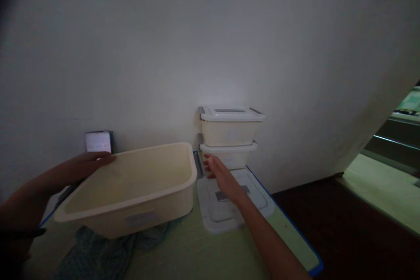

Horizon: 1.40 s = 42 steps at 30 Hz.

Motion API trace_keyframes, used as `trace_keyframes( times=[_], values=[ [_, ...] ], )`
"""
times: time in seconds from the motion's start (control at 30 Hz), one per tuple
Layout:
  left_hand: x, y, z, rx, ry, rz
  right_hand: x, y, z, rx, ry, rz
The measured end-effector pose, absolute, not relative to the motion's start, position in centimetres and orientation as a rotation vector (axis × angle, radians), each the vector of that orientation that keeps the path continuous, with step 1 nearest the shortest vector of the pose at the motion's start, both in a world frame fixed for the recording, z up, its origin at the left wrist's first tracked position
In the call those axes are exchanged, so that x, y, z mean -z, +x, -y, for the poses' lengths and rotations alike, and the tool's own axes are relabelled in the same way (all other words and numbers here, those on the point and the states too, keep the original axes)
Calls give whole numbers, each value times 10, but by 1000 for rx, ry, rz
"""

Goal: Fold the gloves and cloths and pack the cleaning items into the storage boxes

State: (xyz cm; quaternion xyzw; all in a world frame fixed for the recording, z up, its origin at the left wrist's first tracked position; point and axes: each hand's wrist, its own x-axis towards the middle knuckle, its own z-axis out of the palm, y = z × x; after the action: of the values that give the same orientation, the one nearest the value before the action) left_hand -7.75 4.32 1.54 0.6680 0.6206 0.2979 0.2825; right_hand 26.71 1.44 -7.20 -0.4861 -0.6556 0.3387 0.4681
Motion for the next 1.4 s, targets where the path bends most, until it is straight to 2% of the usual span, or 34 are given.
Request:
trace_keyframes(
  times=[0.2,0.27,0.33,0.43,0.6,0.73,0.9,1.2,1.3,1.4],
  values=[
    [-35,-79,-24,-763,1726,-1611,1,233,-13,-1216,-883,1391],
    [-41,-81,-17,-792,1732,-1609,-21,236,-12,-1199,-864,1465],
    [-44,-84,-13,-801,1778,-1606,-33,241,-14,-1040,-919,1602],
    [-42,-87,-15,-812,1877,-1646,-34,248,-23,-797,-1111,1809],
    [-32,-84,-24,-792,1985,-1702,-21,259,-38,-966,-1083,2127],
    [-25,-77,-29,-841,1883,-1566,-22,266,-34,-913,-1212,1937],
    [-20,-82,-30,-848,1629,-1458,-27,263,-25,-1148,-1049,1683],
    [-30,-61,-23,-780,1871,-1543,-36,268,-9,-826,-1478,1847],
    [-30,-50,-22,-775,1917,-1528,-37,273,-3,-767,-1403,1887],
    [-25,-38,-23,-817,1995,-1551,-35,284,5,-847,-1370,1822]
  ],
)
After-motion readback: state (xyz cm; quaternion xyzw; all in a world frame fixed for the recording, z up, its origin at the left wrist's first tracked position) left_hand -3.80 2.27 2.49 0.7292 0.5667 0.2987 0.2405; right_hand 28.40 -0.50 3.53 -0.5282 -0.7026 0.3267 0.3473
